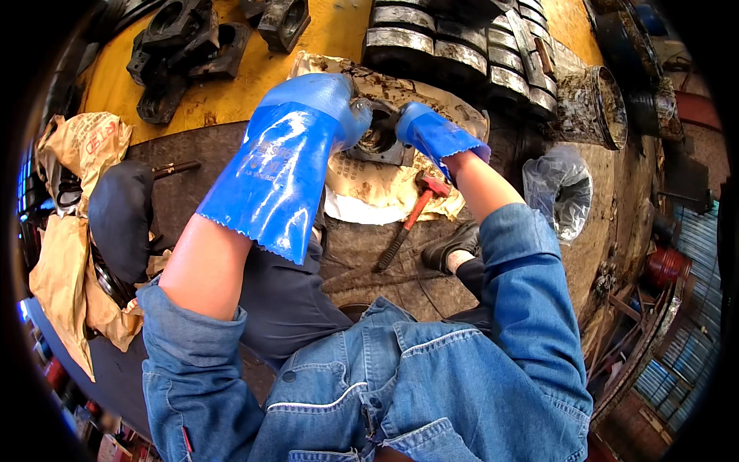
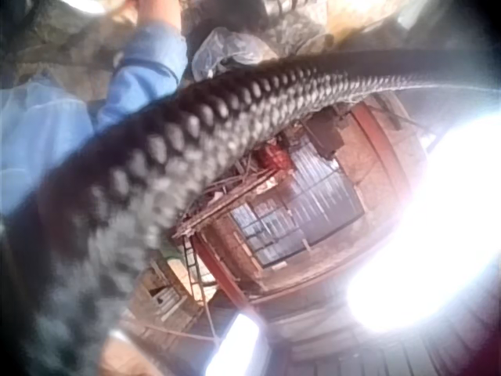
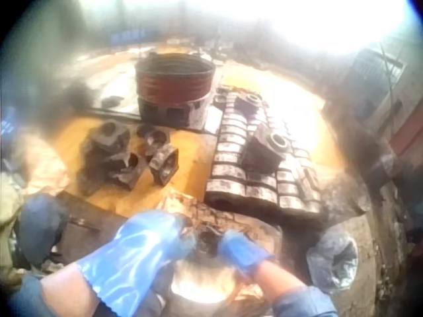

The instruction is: The person cleans several metal mechanical components with a brush and removes grime while sitting on the floor. They handle the parts individually, scraping off debris and using a mallet to tap components.

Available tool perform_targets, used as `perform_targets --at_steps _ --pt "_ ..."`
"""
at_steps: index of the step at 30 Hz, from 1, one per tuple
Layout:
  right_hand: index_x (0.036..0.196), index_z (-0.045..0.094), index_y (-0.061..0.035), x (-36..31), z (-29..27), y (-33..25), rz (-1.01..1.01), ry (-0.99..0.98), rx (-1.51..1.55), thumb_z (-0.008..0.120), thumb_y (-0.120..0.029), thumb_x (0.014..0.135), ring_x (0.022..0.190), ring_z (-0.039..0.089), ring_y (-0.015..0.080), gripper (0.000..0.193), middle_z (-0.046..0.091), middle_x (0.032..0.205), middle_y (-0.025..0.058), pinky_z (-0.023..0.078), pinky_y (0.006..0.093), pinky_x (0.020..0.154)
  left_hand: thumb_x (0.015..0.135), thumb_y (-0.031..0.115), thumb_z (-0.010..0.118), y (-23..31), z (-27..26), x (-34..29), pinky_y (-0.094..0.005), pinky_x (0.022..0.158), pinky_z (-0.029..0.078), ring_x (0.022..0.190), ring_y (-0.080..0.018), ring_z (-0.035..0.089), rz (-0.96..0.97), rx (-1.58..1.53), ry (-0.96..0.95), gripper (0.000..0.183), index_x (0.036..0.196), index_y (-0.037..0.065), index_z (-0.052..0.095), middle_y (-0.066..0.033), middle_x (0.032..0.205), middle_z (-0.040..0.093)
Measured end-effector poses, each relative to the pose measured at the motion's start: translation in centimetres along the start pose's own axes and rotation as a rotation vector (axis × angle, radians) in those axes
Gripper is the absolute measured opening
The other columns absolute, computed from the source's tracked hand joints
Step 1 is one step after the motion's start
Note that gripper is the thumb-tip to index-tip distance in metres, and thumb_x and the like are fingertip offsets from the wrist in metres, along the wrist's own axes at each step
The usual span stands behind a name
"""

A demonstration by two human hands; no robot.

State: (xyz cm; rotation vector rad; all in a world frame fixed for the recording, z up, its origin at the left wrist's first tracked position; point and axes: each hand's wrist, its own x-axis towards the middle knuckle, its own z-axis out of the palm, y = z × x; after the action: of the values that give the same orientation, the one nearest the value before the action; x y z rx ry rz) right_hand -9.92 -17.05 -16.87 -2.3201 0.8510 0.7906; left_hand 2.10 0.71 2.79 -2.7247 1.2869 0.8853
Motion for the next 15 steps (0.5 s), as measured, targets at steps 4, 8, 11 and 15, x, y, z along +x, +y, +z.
perform_targets --at_steps 4,8,11,15 --pt "0.1 0.073 -0.0027 3.7 0.6 1.6 0.12 0.027 -0.135 0.067 -0.015 0.076 0.091 0.067 0.0414 0.028 0.07 0.099 0.0228 0.055 0.0404 0.081 0.092 0.051 0.055 0.7 0.2 0.3 -0.0421 0.096 0.052 0.108 -0.0329 0.065 0.022 0.016 0.003 0.047 0.122 0.017 0.068 -0.0152 0.116 0.069" --pt "0.1 0.074 -0.0033 1.4 0.9 -1.3 0.031 0.065 -0.206 0.07 -0.016 0.074 0.091 0.067 0.0409 0.029 0.07 0.1 0.0227 0.055 0.0399 0.081 0.092 0.051 0.054 -0.1 0.4 0.5 -0.0414 0.095 0.052 0.108 -0.0325 0.065 0.019 0.011 -0.013 0.048 0.123 0.016 0.067 -0.0152 0.114 0.07" --pt "0.099 0.074 -0.0038 0.8 1.2 -2.9 -0.009 0.061 -0.223 0.072 -0.016 0.071 0.092 0.067 0.0405 0.031 0.069 0.1 0.0226 0.056 0.0395 0.082 0.091 0.05 0.055 -0.2 0.3 0.6 -0.0407 0.095 0.052 0.107 -0.0316 0.066 -0.006 0.033 -0.029 0.048 0.124 0.016 0.067 -0.0139 0.113 0.071" --pt "0.099 0.075 -0.0044 0.1 1.2 -3.9 -0.018 0.036 -0.232 0.074 -0.016 0.069 0.092 0.067 0.04 0.033 0.069 0.101 0.0224 0.056 0.039 0.083 0.092 0.049 0.055 0.4 -0.2 -0.2 -0.0404 0.095 0.052 0.107 -0.031 0.066 0.017 0.004 0.013 0.048 0.124 0.016 0.067 -0.0131 0.113 0.071"
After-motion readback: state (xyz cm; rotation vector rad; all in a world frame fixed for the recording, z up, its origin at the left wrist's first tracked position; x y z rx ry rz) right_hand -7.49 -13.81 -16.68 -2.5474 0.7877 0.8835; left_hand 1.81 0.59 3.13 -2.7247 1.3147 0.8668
